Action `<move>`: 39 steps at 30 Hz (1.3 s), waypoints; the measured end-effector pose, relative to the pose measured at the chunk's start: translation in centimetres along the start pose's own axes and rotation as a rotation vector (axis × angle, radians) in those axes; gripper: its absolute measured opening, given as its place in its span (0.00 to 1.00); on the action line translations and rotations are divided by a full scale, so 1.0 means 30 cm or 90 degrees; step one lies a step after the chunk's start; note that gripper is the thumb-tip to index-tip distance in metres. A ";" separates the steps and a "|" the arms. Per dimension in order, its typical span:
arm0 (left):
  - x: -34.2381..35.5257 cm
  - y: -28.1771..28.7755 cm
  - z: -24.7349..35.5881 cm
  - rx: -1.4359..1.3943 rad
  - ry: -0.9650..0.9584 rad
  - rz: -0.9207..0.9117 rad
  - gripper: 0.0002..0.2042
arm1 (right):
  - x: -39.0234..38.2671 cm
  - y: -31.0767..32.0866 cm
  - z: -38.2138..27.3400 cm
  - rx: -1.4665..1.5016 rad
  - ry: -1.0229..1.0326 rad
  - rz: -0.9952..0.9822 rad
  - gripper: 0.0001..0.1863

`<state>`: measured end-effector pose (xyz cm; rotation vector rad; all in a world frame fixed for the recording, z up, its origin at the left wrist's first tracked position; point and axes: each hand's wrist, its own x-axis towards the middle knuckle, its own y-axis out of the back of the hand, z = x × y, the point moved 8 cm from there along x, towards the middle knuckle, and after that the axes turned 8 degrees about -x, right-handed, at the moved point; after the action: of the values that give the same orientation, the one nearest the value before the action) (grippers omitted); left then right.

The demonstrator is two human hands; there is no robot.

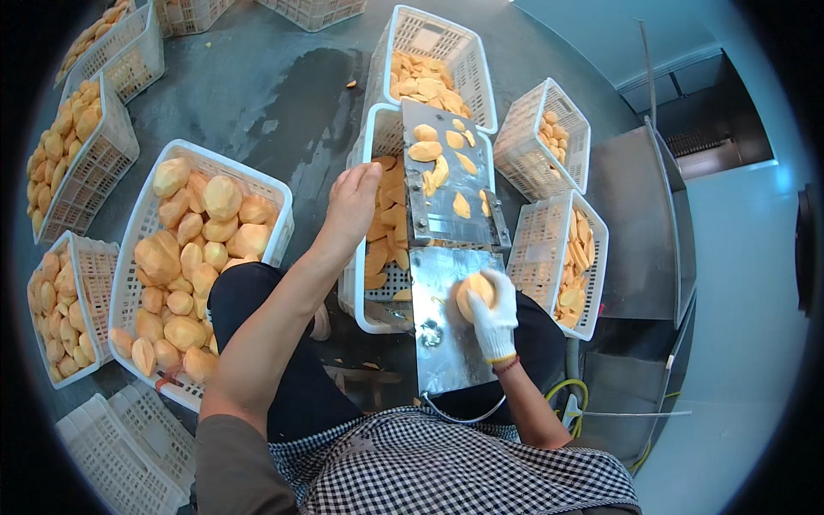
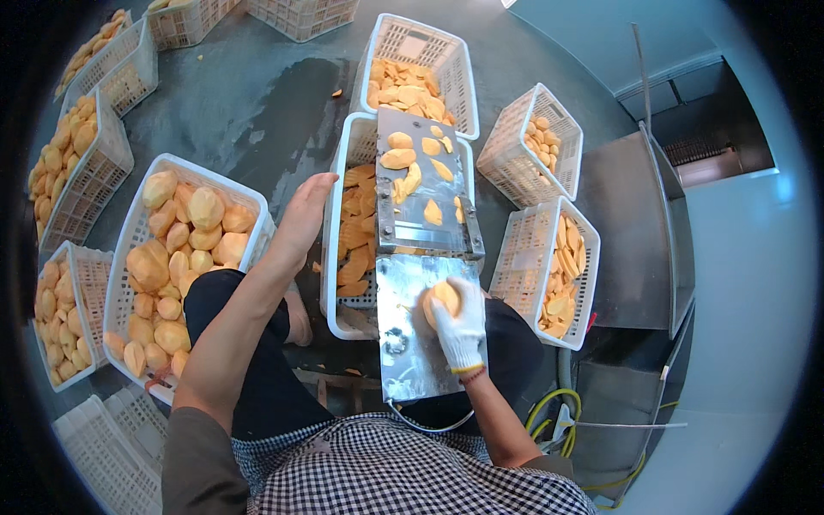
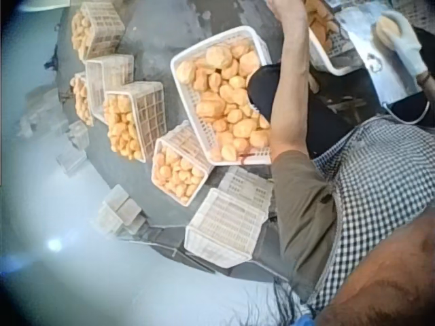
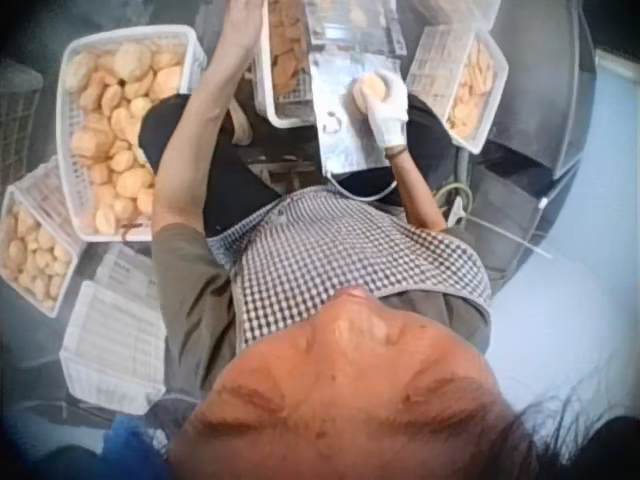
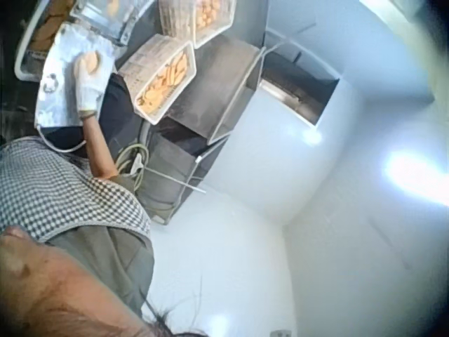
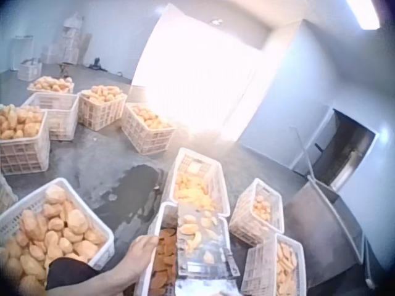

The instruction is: The person sits on the floor and uses a manual slicing machine to cut peeled sweet potatoes into thin slices. They pick up each potato, press it against the blade, and place the resulting slices into a white plastic basket. The person occasionally moves the basket to make space.

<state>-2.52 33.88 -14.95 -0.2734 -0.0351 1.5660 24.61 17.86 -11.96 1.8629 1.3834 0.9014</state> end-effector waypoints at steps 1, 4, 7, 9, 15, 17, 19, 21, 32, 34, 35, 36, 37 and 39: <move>0.010 0.001 0.014 0.039 -0.043 -0.003 0.20 | 0.047 -0.025 -0.034 -0.070 0.059 0.024 0.22; 0.060 -0.008 0.078 0.114 -0.128 -0.020 0.18 | 0.366 -0.147 -0.108 -0.251 0.100 0.128 0.12; 0.078 -0.001 0.074 0.108 -0.087 -0.016 0.16 | 0.547 -0.246 -0.066 -0.268 0.084 0.156 0.11; 0.071 0.020 0.058 0.102 -0.070 -0.009 0.16 | 0.495 -0.229 -0.030 -0.260 0.108 0.102 0.13; 0.013 -0.002 0.114 0.030 -0.072 -0.044 0.15 | 0.177 -0.124 -0.110 -0.270 0.145 0.068 0.20; 0.016 -0.080 0.130 0.007 -0.042 -0.094 0.15 | 0.379 -0.162 -0.061 -0.284 0.144 0.105 0.23; 0.025 -0.094 0.080 0.004 0.016 -0.100 0.15 | 0.538 -0.247 0.020 -0.301 0.160 0.146 0.20; 0.034 -0.064 0.048 0.035 0.042 -0.098 0.16 | 0.585 -0.297 0.105 -0.188 0.076 -0.021 0.20; 0.005 -0.101 0.050 -0.053 0.122 -0.147 0.16 | 0.506 -0.329 0.003 -0.496 0.203 0.084 0.22; 0.027 -0.077 0.050 -0.065 0.139 -0.139 0.16 | 0.542 -0.358 0.076 -0.441 0.311 0.016 0.22; 0.029 -0.057 0.049 -0.069 0.151 -0.129 0.16 | 0.520 -0.355 0.046 -0.373 0.372 -0.017 0.23; 0.023 -0.048 0.064 -0.086 0.140 -0.121 0.16 | 0.464 -0.324 0.056 -0.330 0.339 -0.051 0.24; 0.025 -0.040 0.076 -0.071 0.121 -0.120 0.16 | 0.379 -0.269 0.022 -0.290 0.312 -0.083 0.25; 0.025 -0.034 0.086 -0.042 0.086 -0.114 0.16 | 0.185 -0.196 -0.043 -0.370 0.256 -0.078 0.26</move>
<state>-2.00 35.02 -12.36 -0.4160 -0.0053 1.3678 21.62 24.74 -15.20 1.1877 1.2572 1.4830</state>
